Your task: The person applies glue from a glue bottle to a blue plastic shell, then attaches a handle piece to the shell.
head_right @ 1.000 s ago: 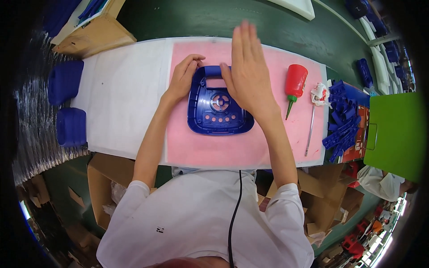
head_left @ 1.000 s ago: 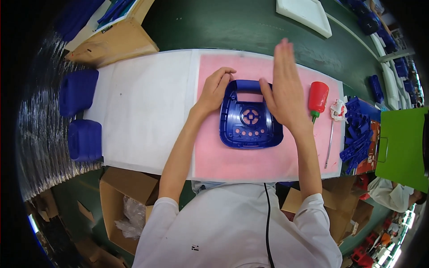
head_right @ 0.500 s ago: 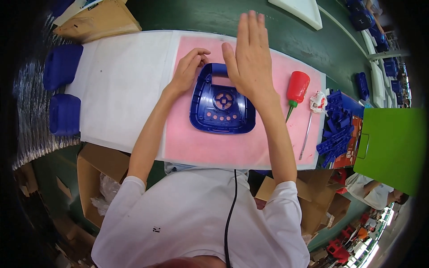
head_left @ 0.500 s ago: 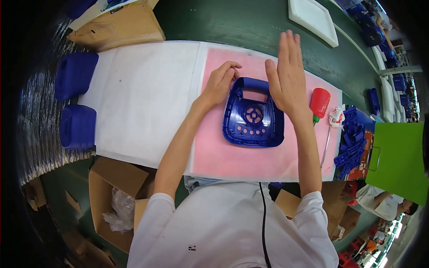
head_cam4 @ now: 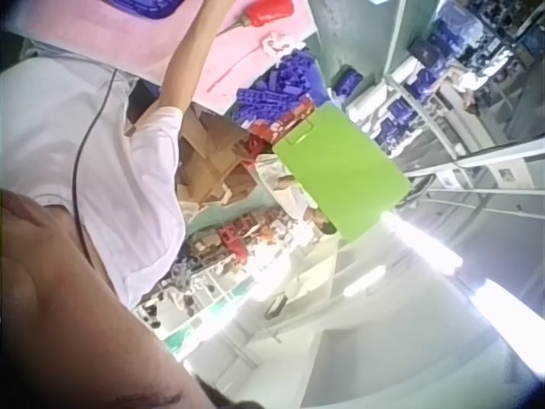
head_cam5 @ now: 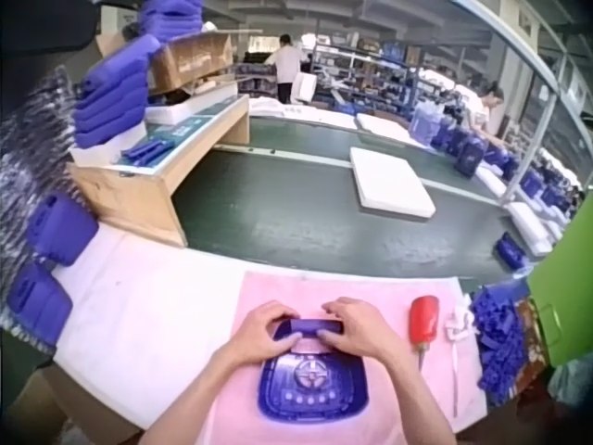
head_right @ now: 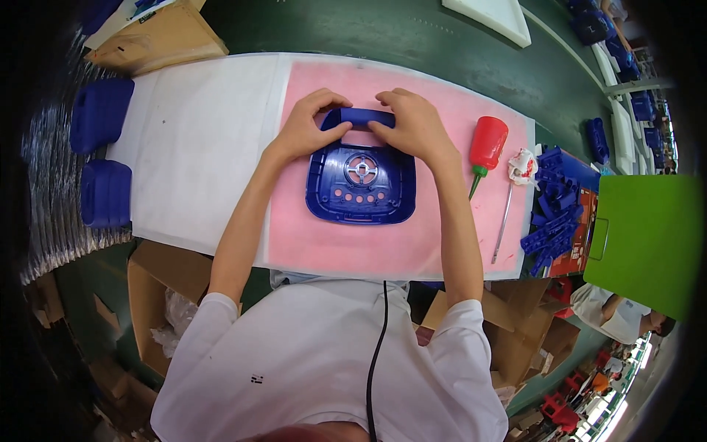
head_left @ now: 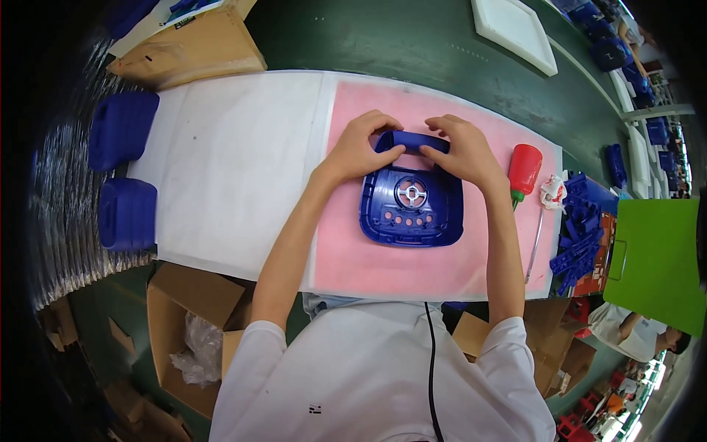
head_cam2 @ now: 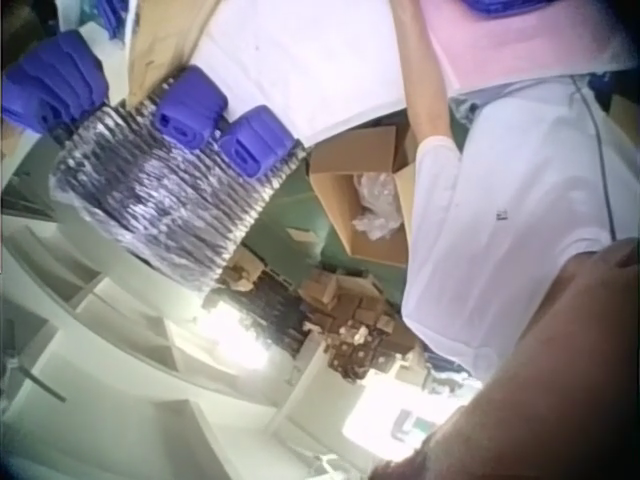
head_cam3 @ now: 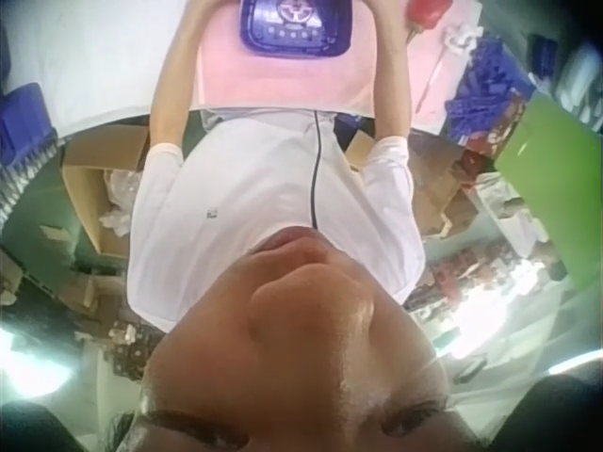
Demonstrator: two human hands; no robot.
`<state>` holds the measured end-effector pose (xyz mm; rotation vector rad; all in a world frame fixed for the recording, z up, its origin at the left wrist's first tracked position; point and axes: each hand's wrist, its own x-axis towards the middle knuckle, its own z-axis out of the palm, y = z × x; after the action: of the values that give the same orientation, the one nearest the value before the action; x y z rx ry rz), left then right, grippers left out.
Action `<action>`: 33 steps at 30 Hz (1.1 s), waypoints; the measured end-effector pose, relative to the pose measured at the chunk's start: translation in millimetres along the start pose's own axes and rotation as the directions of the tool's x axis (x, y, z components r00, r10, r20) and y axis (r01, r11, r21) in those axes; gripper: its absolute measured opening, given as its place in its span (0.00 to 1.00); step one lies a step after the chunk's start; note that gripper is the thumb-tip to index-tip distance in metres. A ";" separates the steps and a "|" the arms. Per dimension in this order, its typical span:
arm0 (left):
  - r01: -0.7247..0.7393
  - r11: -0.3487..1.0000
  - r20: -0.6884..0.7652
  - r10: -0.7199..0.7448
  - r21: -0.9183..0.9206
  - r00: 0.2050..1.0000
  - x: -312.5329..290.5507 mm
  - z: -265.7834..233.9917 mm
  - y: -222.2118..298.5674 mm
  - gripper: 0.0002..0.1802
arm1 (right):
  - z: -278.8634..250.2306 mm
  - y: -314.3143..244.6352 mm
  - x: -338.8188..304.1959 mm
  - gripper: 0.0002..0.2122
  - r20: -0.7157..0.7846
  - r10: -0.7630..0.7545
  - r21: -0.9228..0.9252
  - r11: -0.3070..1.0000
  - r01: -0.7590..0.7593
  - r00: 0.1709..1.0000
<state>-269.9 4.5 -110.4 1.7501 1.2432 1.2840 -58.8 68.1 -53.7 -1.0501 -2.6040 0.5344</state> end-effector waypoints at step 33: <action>0.203 0.977 0.032 -0.205 0.064 0.978 -1.1 -1.9 16.6 0.17 | 30.0 20.8 -13.0 0.14 -0.064 0.243 0.579 0.799 -0.162 0.968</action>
<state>-266.4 -2.5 -95.6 1.6324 1.4122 1.0998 -48.8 65.8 -91.1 -1.0996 -2.0061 1.1640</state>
